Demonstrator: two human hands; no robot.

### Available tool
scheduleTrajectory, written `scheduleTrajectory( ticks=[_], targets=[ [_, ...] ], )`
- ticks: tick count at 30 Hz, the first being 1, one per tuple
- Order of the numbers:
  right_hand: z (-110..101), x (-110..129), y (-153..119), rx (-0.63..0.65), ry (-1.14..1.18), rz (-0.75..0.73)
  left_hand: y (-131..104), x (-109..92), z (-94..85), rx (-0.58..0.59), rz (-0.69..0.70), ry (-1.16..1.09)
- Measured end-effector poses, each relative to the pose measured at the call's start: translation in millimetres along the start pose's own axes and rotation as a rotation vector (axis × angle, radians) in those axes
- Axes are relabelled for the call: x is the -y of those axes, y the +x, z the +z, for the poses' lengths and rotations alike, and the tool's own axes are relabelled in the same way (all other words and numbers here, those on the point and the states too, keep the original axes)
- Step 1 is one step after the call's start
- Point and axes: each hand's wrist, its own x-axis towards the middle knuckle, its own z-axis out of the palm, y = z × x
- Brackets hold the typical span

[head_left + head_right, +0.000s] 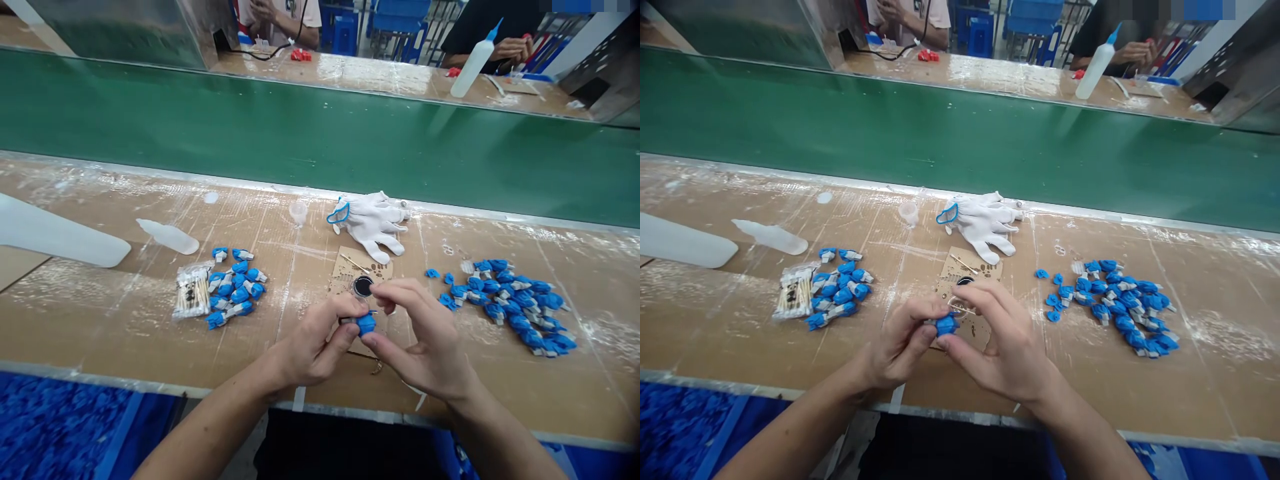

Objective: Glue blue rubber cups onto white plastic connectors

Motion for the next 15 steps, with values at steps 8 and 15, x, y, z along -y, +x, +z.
scheduleTrajectory(
  ticks=[8, 15],
  targets=[
    [-33.0, -22.8, -12.3, -0.104, -0.105, 0.065, 4.2, 4.6, -44.0, -0.174, -0.159, 0.379],
    [-161.4, -89.8, -48.4, -0.120, -0.799, 0.796, -4.1, -6.0, -142.1, -0.015, -0.816, 1.240]
  ],
)
